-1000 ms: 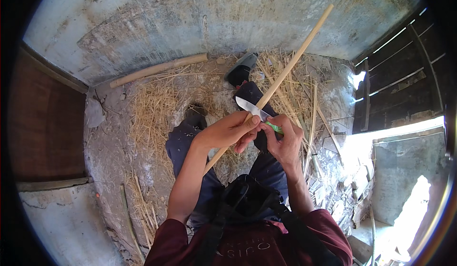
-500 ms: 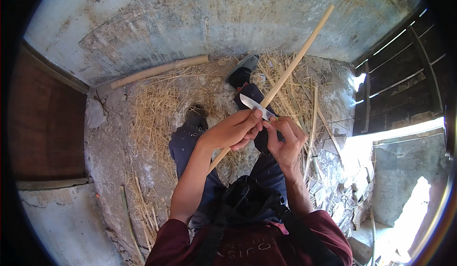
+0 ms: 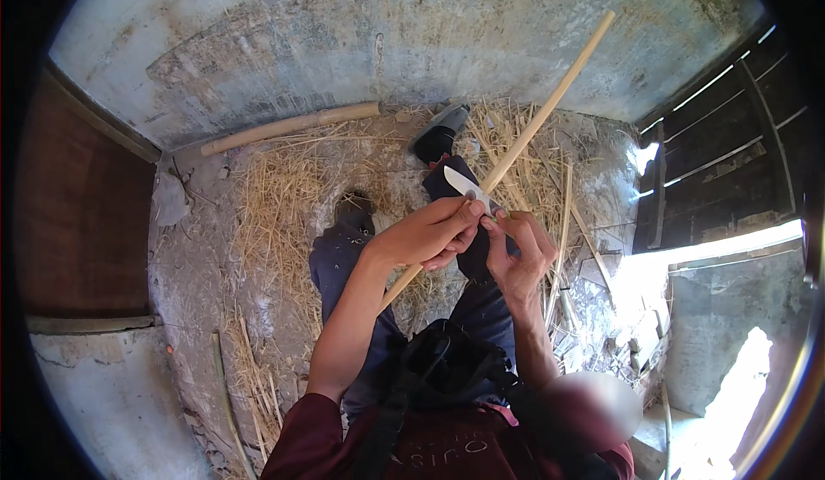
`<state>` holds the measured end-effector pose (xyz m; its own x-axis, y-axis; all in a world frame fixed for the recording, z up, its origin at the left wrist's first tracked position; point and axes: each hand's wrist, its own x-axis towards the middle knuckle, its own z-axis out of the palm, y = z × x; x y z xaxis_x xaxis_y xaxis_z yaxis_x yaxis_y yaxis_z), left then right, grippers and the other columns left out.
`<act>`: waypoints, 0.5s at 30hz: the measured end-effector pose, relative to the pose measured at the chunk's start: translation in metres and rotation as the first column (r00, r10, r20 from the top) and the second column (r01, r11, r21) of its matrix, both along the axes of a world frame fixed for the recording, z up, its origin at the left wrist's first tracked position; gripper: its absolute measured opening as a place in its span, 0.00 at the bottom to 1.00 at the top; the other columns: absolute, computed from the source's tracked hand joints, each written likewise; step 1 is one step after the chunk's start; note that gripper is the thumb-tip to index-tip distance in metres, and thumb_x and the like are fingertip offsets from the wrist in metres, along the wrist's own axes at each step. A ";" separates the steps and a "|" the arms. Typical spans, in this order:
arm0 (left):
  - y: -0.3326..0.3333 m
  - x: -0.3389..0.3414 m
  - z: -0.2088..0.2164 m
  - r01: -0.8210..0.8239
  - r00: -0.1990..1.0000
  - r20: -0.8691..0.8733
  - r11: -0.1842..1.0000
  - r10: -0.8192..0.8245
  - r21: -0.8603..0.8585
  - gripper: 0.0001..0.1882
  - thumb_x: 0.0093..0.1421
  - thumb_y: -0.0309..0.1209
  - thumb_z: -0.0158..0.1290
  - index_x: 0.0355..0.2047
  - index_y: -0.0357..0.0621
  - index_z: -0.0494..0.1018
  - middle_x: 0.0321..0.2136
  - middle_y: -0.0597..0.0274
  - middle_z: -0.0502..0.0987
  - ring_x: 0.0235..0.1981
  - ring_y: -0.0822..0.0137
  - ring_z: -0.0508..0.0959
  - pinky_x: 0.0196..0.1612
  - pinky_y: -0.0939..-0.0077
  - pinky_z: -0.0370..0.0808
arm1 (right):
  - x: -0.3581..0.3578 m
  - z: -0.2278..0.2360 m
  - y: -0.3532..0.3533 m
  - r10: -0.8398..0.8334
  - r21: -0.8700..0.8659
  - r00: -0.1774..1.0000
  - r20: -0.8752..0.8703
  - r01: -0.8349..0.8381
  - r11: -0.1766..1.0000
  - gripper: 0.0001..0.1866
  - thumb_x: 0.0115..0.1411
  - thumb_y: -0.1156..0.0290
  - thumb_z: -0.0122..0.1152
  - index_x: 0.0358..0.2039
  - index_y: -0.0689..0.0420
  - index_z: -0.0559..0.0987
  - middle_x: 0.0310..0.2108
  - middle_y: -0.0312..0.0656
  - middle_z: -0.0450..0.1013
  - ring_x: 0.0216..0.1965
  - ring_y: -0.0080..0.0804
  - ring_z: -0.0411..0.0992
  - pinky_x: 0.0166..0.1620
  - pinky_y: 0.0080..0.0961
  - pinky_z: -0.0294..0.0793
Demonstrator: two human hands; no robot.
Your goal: The person whittles and shaves a thin bamboo stick using a knife, holding the stick with one hand and scraping the surface with the blade in the other hand.
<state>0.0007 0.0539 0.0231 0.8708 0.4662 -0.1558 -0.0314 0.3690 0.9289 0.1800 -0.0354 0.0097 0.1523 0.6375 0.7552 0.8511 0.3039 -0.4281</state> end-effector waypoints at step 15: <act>-0.012 -0.012 -0.009 0.067 0.998 0.002 0.998 -0.067 0.012 0.27 0.80 0.56 0.39 0.30 0.48 0.61 0.20 0.74 0.58 0.11 0.82 0.60 0.11 0.81 0.58 | 0.084 0.046 0.021 -0.173 0.056 0.761 -0.625 0.265 0.963 0.09 0.73 0.69 0.64 0.36 0.58 0.75 0.33 0.36 0.76 0.30 0.21 0.70 0.32 0.23 0.70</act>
